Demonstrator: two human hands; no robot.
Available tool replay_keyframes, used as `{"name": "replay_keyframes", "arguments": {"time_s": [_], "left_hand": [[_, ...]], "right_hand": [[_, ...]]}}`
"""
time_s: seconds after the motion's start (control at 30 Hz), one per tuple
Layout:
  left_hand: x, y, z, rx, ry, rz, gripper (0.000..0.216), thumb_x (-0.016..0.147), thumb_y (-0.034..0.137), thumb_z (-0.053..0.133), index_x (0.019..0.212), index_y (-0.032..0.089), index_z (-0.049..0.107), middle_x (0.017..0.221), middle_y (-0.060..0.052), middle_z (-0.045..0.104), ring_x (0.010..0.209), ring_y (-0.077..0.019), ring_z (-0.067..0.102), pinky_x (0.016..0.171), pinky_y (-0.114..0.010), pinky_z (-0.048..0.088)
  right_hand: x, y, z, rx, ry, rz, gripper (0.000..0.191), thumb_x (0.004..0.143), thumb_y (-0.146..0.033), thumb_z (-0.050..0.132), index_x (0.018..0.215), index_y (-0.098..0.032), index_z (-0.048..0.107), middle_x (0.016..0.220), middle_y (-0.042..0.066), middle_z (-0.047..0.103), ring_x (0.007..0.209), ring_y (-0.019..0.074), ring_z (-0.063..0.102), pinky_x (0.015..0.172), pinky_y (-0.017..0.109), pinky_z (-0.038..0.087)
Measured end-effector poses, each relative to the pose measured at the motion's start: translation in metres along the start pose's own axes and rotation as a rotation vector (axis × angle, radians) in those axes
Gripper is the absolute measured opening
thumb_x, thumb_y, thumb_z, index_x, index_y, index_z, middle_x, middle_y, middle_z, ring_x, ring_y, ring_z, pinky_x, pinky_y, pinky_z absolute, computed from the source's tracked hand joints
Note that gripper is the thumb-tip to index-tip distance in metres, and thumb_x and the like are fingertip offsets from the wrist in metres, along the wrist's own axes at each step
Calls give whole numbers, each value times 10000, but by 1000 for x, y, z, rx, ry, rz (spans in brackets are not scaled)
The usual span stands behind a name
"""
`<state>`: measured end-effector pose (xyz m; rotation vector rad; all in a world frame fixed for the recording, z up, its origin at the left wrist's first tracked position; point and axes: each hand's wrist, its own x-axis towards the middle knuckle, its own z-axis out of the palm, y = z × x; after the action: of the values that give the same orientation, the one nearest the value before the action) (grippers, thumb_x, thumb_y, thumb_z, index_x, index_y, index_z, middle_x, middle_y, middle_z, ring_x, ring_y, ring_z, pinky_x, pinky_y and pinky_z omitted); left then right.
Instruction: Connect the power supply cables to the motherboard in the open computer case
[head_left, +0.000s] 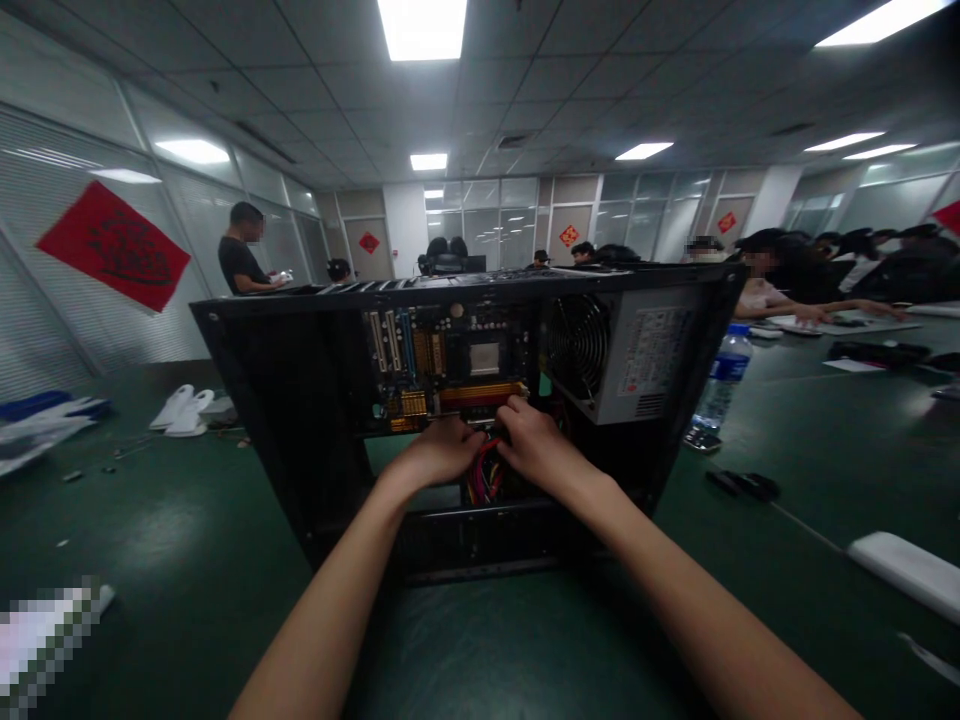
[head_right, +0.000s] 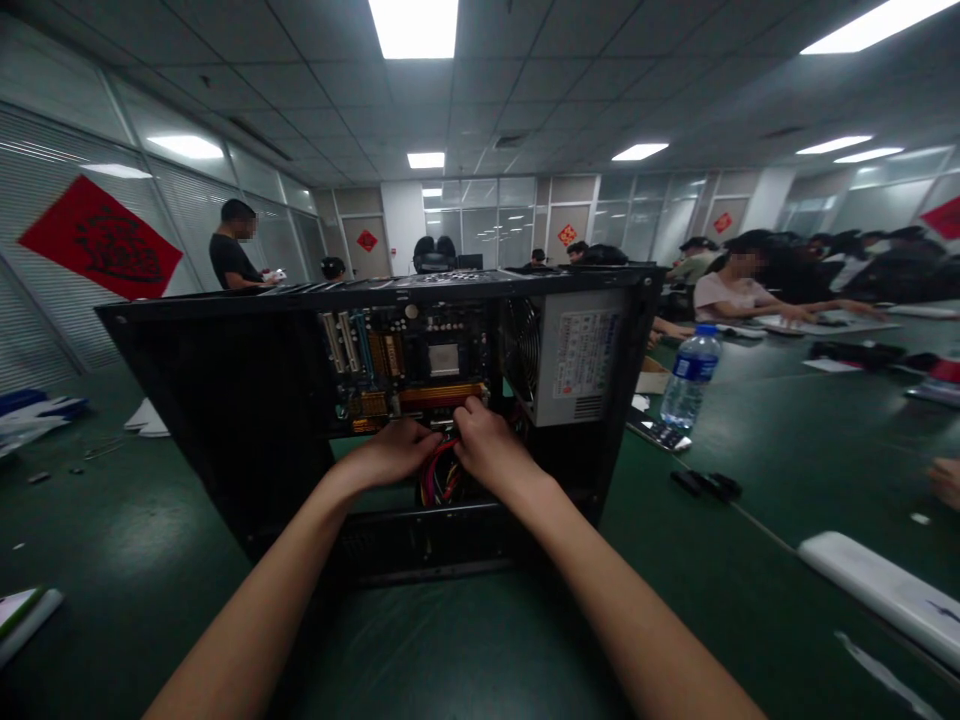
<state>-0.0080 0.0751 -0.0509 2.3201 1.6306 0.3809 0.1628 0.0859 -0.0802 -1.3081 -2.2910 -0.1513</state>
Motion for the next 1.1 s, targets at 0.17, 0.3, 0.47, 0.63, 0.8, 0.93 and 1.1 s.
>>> {"name": "replay_keyframes", "arguments": {"time_s": [0.17, 0.3, 0.47, 0.63, 0.8, 0.93, 1.1], "left_hand": [[-2, -3, -7, 107, -6, -120, 356, 898, 332, 460, 749, 160, 734, 732, -88, 717, 686, -184, 658, 554, -247, 372], [1, -1, -1, 168, 70, -190, 343, 868, 314, 465, 859, 145, 762, 897, -170, 746, 837, -273, 704, 642, -300, 443], [0, 5, 5, 190, 104, -216, 368, 885, 345, 448, 938, 159, 761, 960, -173, 750, 893, -285, 714, 721, -325, 502], [0, 8, 1, 253, 106, -268, 358, 887, 304, 446, 1009, 151, 746, 1030, -186, 743, 961, -301, 715, 778, -349, 536], [7, 12, -5, 271, 120, -279, 350, 866, 286, 488, 1055, 124, 734, 1054, -217, 734, 1013, -341, 703, 797, -381, 548], [11, 18, 3, 270, 135, -245, 360, 870, 251, 475, 1100, 113, 715, 1066, -216, 732, 1012, -329, 706, 788, -361, 551], [10, 22, 10, 293, 130, -232, 354, 882, 265, 466, 1081, 117, 719, 1058, -211, 733, 984, -335, 713, 773, -376, 560]], "right_hand": [[-3, -2, -3, 20, -2, 0, 98, 826, -78, 575, 895, -148, 572, 1049, 82, 565, 921, 188, 597, 775, 267, 435], [-3, -3, -5, 19, 6, -9, 95, 831, -87, 577, 906, -144, 578, 1057, 84, 565, 923, 193, 603, 776, 270, 441], [-2, -1, -3, 10, 1, -1, 103, 826, -77, 576, 909, -137, 584, 1055, 89, 569, 936, 196, 605, 790, 271, 444], [0, 0, -1, 11, -13, 4, 106, 829, -86, 589, 918, -144, 585, 1078, 91, 567, 949, 197, 604, 791, 271, 447], [1, 1, 0, 4, 1, 9, 104, 835, -103, 593, 929, -146, 581, 1080, 92, 566, 948, 199, 600, 795, 276, 445], [1, 2, 2, -14, 17, -7, 121, 816, -77, 578, 917, -143, 581, 1064, 90, 568, 934, 202, 603, 772, 276, 441], [1, 2, 5, -29, 22, -5, 138, 817, -36, 534, 896, -141, 577, 1043, 86, 564, 883, 183, 607, 739, 267, 433]]}}
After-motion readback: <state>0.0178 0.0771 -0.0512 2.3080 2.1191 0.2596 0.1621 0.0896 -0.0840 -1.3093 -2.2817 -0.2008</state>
